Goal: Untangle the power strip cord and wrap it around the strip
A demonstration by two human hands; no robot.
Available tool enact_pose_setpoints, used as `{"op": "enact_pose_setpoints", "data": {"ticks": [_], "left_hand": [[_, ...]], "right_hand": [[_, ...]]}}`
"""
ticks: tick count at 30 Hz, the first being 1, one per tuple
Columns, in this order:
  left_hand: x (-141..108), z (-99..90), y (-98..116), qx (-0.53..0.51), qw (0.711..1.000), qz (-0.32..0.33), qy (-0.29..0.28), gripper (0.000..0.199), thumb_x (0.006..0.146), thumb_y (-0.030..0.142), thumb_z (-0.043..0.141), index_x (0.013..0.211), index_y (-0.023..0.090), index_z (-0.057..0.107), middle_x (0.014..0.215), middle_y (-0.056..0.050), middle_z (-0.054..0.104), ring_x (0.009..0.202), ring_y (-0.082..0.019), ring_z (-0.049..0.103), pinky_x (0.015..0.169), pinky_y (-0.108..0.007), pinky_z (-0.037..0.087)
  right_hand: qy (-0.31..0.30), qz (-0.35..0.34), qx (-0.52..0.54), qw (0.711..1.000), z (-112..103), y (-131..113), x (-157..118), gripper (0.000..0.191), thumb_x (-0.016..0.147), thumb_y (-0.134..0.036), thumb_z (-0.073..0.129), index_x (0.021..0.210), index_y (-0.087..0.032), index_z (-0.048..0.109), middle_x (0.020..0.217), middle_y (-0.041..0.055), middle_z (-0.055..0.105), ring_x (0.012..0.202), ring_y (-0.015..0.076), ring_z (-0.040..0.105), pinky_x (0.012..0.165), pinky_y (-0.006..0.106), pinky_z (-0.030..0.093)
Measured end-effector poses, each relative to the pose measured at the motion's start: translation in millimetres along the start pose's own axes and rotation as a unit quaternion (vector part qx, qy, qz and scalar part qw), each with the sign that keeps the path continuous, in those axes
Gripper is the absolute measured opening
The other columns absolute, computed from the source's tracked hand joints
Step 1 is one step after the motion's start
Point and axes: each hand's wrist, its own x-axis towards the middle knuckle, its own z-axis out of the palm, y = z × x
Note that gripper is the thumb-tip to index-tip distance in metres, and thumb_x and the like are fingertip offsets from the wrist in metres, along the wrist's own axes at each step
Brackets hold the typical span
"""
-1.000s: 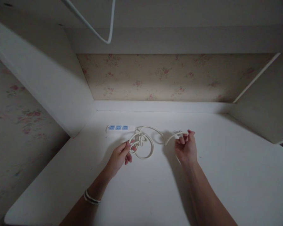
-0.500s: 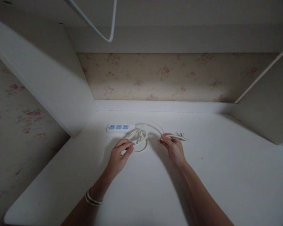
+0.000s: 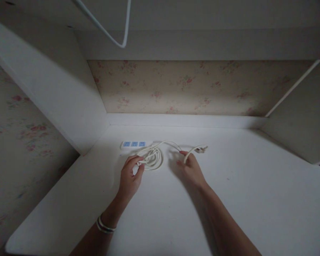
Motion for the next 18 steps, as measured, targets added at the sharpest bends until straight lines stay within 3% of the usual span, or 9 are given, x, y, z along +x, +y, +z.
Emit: {"op": "enact_pose_setpoints", "data": {"ticks": [3,7,11,14,18], "left_hand": [[0.1,2.5,-10.9,-0.001,0.999,0.017,0.035,0.02,0.08,0.022,0.062,0.1,0.022,0.066,0.113,-0.008,0.051,0.103,-0.021,0.057,0.095,-0.035,0.046],[1.2,5.6,-21.0,-0.109,0.991,-0.032,0.072,0.04,0.079,0.025,0.066,0.117,0.022,0.055,0.131,-0.011,0.043,0.11,-0.021,0.058,0.094,-0.035,0.05],[3.3,3.9,-18.1,-0.173,0.972,-0.155,0.037,0.05,0.079,0.032,0.068,0.125,0.021,0.05,0.122,-0.011,0.059,0.112,-0.023,0.06,0.095,-0.033,0.05],[5.3,1.3,-13.0,-0.184,0.962,-0.198,0.029,0.051,0.077,0.035,0.071,0.122,0.02,0.054,0.124,-0.011,0.061,0.114,-0.024,0.06,0.096,-0.034,0.049],[7.9,-1.5,-10.6,-0.202,0.952,-0.228,0.013,0.052,0.075,0.035,0.072,0.121,0.018,0.057,0.124,-0.011,0.063,0.114,-0.024,0.06,0.098,-0.036,0.046]], "right_hand": [[0.046,-0.023,-0.083,0.995,-9.6,4.5,5.1,0.022,0.068,-0.037,0.071,0.08,-0.018,0.071,0.082,0.0054,0.064,0.079,0.0196,0.057,0.069,0.031,0.045],[0.13,0.101,-0.138,0.977,-22.1,4.0,11.5,0.037,0.077,-0.054,0.06,0.082,-0.018,0.069,0.063,0.0037,0.063,0.057,0.02,0.058,0.055,0.031,0.042],[0.185,0.178,0.068,0.964,-20.8,1.4,15.7,0.034,0.074,-0.053,0.066,0.079,-0.019,0.064,0.069,0.0024,0.065,0.054,0.018,0.063,0.054,0.03,0.051],[0.219,0.167,0.233,0.933,-16.8,0.9,18.9,0.027,0.069,-0.04,0.076,0.075,-0.019,0.061,0.081,0.0013,0.067,0.069,0.0156,0.068,0.067,0.024,0.056],[0.212,0.139,0.302,0.919,-18.4,4.3,21.5,0.031,0.062,-0.032,0.083,0.071,-0.017,0.057,0.07,-0.0014,0.063,0.078,0.0141,0.068,0.072,0.02,0.056]]}}
